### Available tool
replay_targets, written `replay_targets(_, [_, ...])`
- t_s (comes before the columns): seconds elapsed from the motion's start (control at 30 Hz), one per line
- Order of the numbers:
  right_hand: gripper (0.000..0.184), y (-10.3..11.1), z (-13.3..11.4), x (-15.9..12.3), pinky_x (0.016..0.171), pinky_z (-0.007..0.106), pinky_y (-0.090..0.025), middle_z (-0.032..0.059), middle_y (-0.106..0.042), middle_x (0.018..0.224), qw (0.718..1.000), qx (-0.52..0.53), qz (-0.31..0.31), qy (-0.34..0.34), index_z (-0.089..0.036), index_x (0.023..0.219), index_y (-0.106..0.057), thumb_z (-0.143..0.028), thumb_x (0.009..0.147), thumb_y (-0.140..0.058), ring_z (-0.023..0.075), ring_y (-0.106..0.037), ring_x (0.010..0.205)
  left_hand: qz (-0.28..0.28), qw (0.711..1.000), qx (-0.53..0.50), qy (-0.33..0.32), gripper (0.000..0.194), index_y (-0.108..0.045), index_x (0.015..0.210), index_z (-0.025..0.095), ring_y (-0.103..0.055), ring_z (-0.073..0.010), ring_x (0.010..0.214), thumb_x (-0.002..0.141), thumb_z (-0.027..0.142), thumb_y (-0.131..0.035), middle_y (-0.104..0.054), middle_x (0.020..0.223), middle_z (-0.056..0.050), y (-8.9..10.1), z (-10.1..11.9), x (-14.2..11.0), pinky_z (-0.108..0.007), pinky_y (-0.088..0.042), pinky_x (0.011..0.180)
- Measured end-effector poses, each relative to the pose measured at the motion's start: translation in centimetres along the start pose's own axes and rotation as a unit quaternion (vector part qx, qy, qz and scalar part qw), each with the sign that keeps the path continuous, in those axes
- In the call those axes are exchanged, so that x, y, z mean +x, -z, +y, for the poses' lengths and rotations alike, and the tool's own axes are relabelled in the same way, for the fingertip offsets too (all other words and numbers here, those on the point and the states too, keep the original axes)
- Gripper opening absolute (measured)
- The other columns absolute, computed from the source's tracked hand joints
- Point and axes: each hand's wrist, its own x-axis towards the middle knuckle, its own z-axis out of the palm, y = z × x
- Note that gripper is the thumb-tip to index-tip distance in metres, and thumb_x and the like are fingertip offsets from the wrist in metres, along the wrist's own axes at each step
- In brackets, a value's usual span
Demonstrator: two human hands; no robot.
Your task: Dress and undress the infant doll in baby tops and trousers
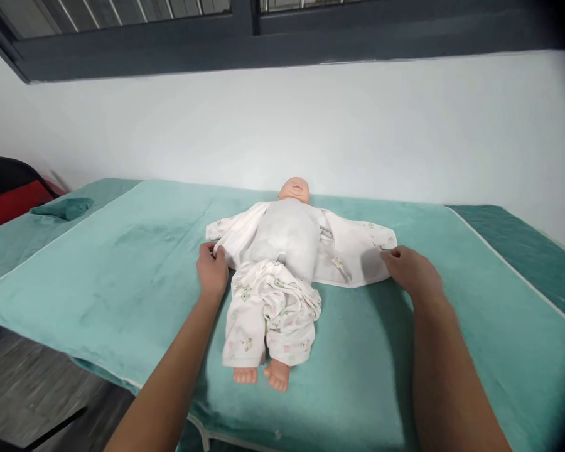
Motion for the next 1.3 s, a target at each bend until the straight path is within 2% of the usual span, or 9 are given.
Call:
replay_targets(0.17, [0.021,-2.6,-4.3,-2.9,0.078,0.033,-0.044,0.0087,-0.065,0.095,0.960,0.132,0.167,0.179,-0.019,0.089,-0.061,-0.038,0.085,-0.054,0.0206,-0.058,0.083,0.060,0.994,-0.010,-0.089,0.029,-0.054,0.108,0.019,-0.056,-0.0201,0.106,0.080,0.015,-0.052,-0.057,0.111,-0.008,-0.3,-0.4,0.2,-0.033,-0.046,0.088])
replay_targets(0.23, [0.023,-3.5,-6.2,-4.7,0.074,0.031,-0.044,0.0054,-0.064,0.085,0.937,0.236,0.084,0.244,-0.018,0.086,-0.061,-0.040,0.088,-0.055,0.0184,-0.058,0.077,0.077,0.985,0.017,-0.154,0.030,-0.056,0.105,0.018,-0.050,-0.0228,0.118,0.076,0.012,-0.054,-0.055,0.118,-0.010,-0.2,-0.1,0.1,-0.037,-0.042,0.099])
replay_targets(0.3, [0.025,-4.2,-7.7,-6.6,0.069,0.028,-0.043,0.0023,-0.062,0.076,0.904,0.296,-0.079,0.297,-0.018,0.084,-0.062,-0.041,0.091,-0.057,0.0164,-0.055,0.073,0.047,0.983,0.014,-0.178,0.020,-0.061,0.098,0.019,-0.051,-0.0230,0.114,0.078,0.016,-0.057,-0.059,0.111,-0.008,0.1,0.4,-0.4,-0.038,-0.040,0.101])
replay_targets(0.43, [0.028,-4.6,-8.8,-8.7,0.063,0.025,-0.035,-0.0011,-0.055,0.070,0.834,0.306,-0.267,0.373,-0.016,0.070,-0.058,-0.035,0.089,-0.065,0.0120,-0.047,0.067,-0.204,0.968,-0.147,-0.029,0.017,-0.065,0.085,0.018,-0.055,-0.0135,0.074,0.080,0.034,-0.068,-0.062,0.081,0.000,1.0,1.0,-1.5,-0.025,-0.043,0.070])
replay_targets(0.57, [0.021,-3.6,-8.6,-8.6,0.066,0.025,-0.039,-0.0002,-0.058,0.078,0.787,0.314,-0.381,0.370,-0.016,0.077,-0.064,-0.033,0.084,-0.074,0.0122,-0.050,0.072,-0.385,0.884,-0.252,0.076,0.026,-0.065,0.078,0.016,-0.044,-0.0067,0.058,0.073,0.038,-0.078,-0.052,0.068,0.004,1.6,1.1,-1.7,-0.019,-0.032,0.054])
replay_targets(0.73, [0.019,-2.7,-8.4,-8.3,0.070,0.025,-0.042,0.0019,-0.060,0.088,0.777,0.267,-0.427,0.378,-0.018,0.087,-0.070,-0.034,0.083,-0.077,0.0134,-0.055,0.078,-0.482,0.824,-0.292,0.066,0.019,-0.070,0.076,0.015,-0.049,-0.0053,0.064,0.067,0.026,-0.084,-0.052,0.077,0.003,1.9,1.5,-0.8,-0.017,-0.037,0.056])
replay_targets(0.93, [0.038,-3.3,-8.4,-8.3,0.062,0.024,-0.040,0.0000,-0.058,0.066,0.767,0.267,-0.459,0.359,-0.015,0.073,-0.066,-0.041,0.098,-0.055,0.0112,-0.053,0.065,-0.537,0.798,-0.265,0.063,0.012,-0.078,0.081,0.018,-0.055,-0.0074,0.065,0.071,0.024,-0.081,-0.064,0.075,-0.001,2.2,0.7,-0.2,-0.017,-0.044,0.060])
replay_targets(1.13, [0.030,-3.4,-8.3,-8.9,0.052,0.020,-0.045,0.0008,-0.065,0.069,0.723,0.261,-0.588,0.250,-0.014,0.086,-0.074,-0.042,0.078,-0.079,0.0099,-0.054,0.057,-0.563,0.786,-0.242,0.077,0.011,-0.081,0.077,0.020,-0.067,-0.0161,0.068,0.067,0.023,-0.080,-0.076,0.078,-0.006,2.7,0.2,-0.1,-0.023,-0.052,0.062])
replay_targets(1.3, [0.029,-3.1,-8.5,-9.3,0.051,0.019,-0.044,0.0010,-0.068,0.068,0.707,0.223,-0.626,0.242,-0.016,0.091,-0.075,-0.041,0.076,-0.080,0.0097,-0.056,0.056,-0.592,0.779,-0.204,0.045,0.020,-0.082,0.079,0.020,-0.067,-0.0197,0.062,0.063,0.032,-0.083,-0.076,0.073,-0.009,3.5,0.5,-0.2,-0.028,-0.053,0.060])
